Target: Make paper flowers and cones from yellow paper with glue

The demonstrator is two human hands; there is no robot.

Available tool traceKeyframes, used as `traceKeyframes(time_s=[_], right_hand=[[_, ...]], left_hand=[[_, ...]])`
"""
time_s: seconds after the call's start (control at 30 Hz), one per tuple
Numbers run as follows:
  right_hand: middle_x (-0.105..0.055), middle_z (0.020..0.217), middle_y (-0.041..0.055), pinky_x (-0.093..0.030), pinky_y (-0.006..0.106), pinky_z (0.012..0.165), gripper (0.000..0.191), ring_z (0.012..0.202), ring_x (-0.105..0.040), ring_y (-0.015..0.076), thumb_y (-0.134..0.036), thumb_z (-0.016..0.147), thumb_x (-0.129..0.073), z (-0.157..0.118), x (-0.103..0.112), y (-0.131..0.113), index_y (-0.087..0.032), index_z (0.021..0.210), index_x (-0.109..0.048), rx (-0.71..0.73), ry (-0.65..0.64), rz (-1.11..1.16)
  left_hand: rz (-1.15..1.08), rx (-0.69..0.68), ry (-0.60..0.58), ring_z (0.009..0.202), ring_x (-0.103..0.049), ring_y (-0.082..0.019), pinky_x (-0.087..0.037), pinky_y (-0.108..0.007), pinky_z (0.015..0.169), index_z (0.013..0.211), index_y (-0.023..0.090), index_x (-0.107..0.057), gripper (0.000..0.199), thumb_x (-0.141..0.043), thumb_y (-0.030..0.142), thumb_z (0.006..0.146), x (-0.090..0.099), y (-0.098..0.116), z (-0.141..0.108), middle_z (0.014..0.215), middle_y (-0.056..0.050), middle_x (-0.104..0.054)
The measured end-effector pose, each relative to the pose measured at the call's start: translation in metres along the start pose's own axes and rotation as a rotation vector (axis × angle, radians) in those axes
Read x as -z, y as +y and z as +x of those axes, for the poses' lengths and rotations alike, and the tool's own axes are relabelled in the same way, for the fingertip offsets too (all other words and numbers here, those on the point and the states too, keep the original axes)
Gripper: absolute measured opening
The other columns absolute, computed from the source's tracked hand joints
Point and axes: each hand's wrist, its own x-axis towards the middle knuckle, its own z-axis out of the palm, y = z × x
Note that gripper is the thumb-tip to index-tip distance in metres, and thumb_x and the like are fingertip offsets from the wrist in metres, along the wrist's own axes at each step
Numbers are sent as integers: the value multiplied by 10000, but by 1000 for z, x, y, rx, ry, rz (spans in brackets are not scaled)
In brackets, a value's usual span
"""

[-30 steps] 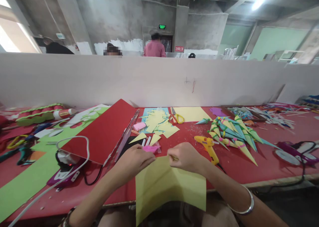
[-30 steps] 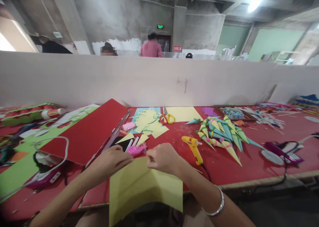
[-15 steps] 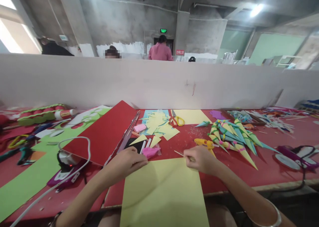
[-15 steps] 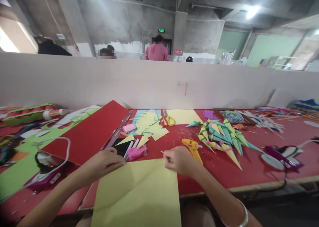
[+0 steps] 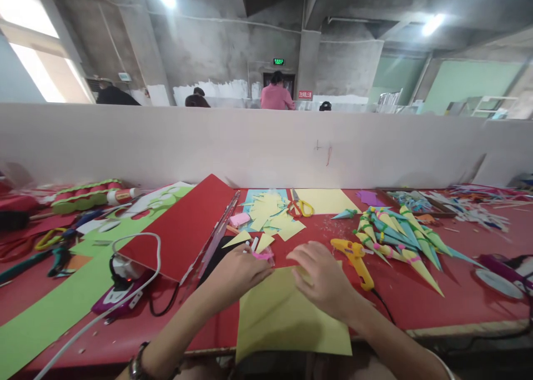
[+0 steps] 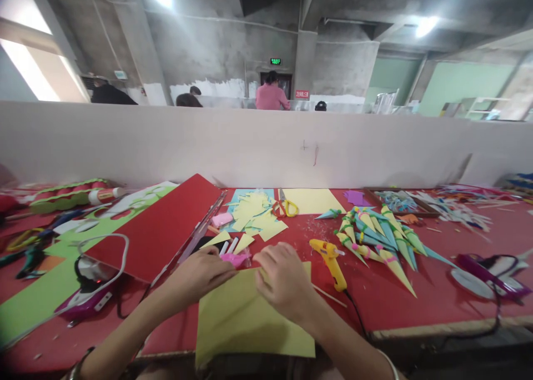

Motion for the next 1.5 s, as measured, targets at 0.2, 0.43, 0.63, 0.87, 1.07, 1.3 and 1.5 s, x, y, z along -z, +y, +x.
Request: traceKeyframes(time_s=[0.2,0.43,0.63,0.87,1.07,1.3,1.5], right_hand=[[-568,586,-6,-279,257,573,127,570,-469,132,-130,737,-458,9,-16,-11,-189,649,-526,-40,0,-19],[-559,585,-17,-254,247,575,141,549,-437,118,-98,732,-437,-7,-6,16,-190,656,-512,13,-57,-76],[-505,560,-4,-261,257,564,189,544,-423,137,-77,743,-389,-30,1,55,-186,627,-489,-97,-18,-208],[-579,966,81,-376,304,798,206,912,-505,190,-241,859,-418,-14,6,26,-166,1021,-521,-54,28,50],[-612,788,31,-356,281,741,227,750,-523,149,-203,906,-387,7,-7,11,-171,789,-579,-108,-242,41],[-580,671,4,-282,229,579,262,621,-510,119,-249,917,-373,16,-5,0,-171,729,-538,-160,-247,205],[-466,607,-38,-276,205,545,321,574,-442,96,-336,914,-360,7,8,5,-182,649,-454,-213,-247,460]], left_hand=[[-29,16,37,436,-309,-100,-324,-246,632,514,170,-470,475,-261,252,932,4,8,13,432,51,-474],[-224,111,-76,550,-380,-119,-314,-219,588,584,190,-522,383,-334,283,905,17,-14,-10,486,43,-495],[-343,172,-148,522,-390,-106,-301,-209,540,606,186,-540,378,-321,280,899,23,-30,-28,519,40,-538],[-296,193,-176,582,-453,-120,-312,-202,546,658,194,-585,362,-340,308,898,17,-28,-21,559,28,-577],[-166,148,-138,605,-533,-122,-356,-252,675,702,194,-593,300,-374,267,893,18,-21,-5,622,34,-633],[140,57,53,561,-543,-126,-344,-293,676,615,177,-542,237,-418,120,809,3,11,21,593,24,-611],[145,43,302,434,-420,-90,-334,-260,612,552,191,-507,258,-404,91,765,-2,7,13,479,67,-555]])
